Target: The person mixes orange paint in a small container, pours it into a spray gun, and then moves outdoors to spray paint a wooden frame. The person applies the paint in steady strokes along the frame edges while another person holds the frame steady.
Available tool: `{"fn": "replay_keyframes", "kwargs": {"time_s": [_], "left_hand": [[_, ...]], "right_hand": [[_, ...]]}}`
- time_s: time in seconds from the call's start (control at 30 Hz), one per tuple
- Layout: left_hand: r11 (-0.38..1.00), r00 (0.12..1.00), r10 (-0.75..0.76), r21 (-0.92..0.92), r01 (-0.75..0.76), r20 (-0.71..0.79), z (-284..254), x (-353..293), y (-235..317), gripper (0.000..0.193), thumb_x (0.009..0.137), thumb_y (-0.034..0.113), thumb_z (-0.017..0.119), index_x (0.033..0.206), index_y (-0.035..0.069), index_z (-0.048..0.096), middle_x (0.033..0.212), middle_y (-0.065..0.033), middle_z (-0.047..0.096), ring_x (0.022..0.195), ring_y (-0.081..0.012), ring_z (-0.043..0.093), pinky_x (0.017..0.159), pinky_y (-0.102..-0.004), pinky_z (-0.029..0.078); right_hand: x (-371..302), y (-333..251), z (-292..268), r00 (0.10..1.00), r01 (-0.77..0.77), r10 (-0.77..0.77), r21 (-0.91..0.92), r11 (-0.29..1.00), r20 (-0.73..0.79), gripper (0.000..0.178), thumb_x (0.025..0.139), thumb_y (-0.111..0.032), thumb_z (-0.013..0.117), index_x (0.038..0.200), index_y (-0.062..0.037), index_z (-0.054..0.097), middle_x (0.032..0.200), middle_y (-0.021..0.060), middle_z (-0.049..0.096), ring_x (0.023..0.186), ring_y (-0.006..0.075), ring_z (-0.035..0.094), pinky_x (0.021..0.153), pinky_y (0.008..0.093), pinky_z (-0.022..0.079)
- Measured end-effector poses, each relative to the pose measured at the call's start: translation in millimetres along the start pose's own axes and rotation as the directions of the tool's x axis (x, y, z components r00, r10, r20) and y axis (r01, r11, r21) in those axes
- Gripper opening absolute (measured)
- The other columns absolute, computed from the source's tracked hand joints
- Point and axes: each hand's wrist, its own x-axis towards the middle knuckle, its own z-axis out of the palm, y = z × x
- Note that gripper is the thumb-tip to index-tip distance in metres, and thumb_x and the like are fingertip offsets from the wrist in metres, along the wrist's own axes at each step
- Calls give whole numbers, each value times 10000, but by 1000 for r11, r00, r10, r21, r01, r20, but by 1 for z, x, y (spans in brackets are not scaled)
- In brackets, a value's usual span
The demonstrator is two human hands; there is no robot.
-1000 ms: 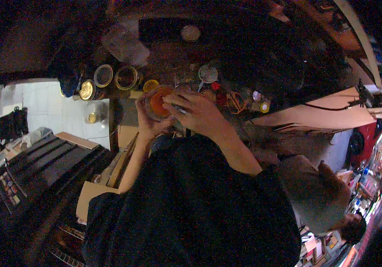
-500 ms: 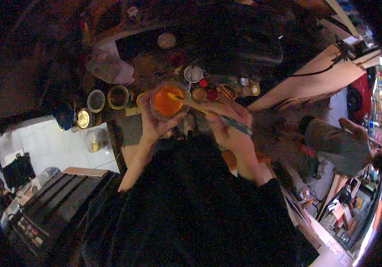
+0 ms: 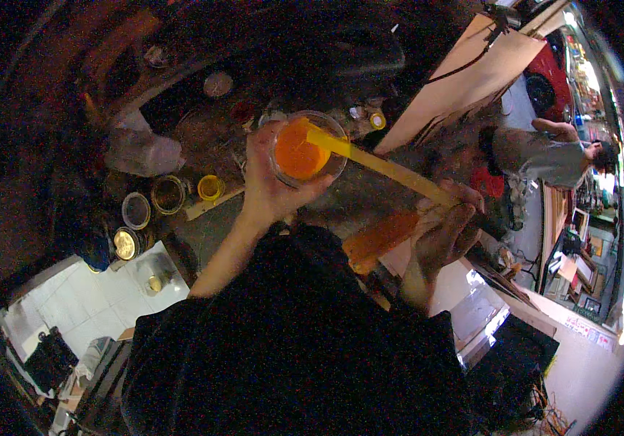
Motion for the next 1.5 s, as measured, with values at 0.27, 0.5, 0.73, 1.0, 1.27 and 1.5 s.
{"fn": "replay_keyframes", "kwargs": {"time_s": [0.27, 0.5, 0.73, 1.0, 1.27, 1.5], "left_hand": [[979, 999, -12, -202, 1, -50, 26, -9, -9, 976, 556, 334, 964, 1363, 68, 484, 1270, -152, 573, 1190, -358, 546, 1024, -480, 412], [989, 996, -78, -127, 71, -46, 11, -35, -24, 974, 565, 345, 955, 1378, 81, 488, 1280, -138, 572, 1200, -345, 536, 1030, -475, 399], [977, 985, -165, -142, 157, -50, -16, -75, -46, 983, 609, 333, 962, 1384, 45, 430, 1302, -134, 558, 1209, -309, 557, 1049, -441, 407], [940, 948, -314, -154, 304, -43, -38, -127, -57, 1038, 659, 255, 978, 1402, 76, 275, 1402, -171, 501, 1297, -284, 538, 1130, -457, 406], [941, 912, -335, -134, 310, -237, -32, -137, -64, 955, 598, 379, 956, 1367, 43, 500, 1254, -143, 546, 1173, -321, 523, 1015, -446, 412], [933, 903, -360, -66, 355, -235, -36, -138, -68, 914, 595, 417, 938, 1332, 65, 527, 1236, -152, 551, 1143, -351, 530, 997, -469, 405]], "right_hand": [[-10, -8, -19, 945, 246, -326, -671, 700, 6, 432, 1086, -388, 501, 1093, 29, 616, 1025, 159, 661, 896, 259, 672, 801, 395, 571], [-24, 4, 3, 940, 284, -157, -443, 850, 302, 536, 1062, -491, 505, 1016, 27, 635, 859, 156, 698, 763, 269, 697, 874, 460, 552], [-24, 29, 43, 796, 262, 65, -439, 859, 602, 481, 1050, -480, 527, 1037, -29, 693, 817, 133, 747, 721, 258, 727, 840, 413, 551], [-48, 71, 58, 765, -2, 147, -226, 974, 627, 446, 1059, -417, 545, 1098, 4, 685, 858, 139, 734, 717, 206, 696, 650, 298, 531], [-56, 85, 66, 730, -91, 156, -131, 987, 665, 499, 1074, -453, 500, 1122, 11, 675, 858, 152, 722, 742, 191, 681, 613, 291, 517], [-55, 97, 60, 684, -80, 179, -171, 982, 707, 511, 1075, -461, 493, 1140, 18, 660, 924, 167, 725, 748, 190, 685, 626, 282, 519]]}}
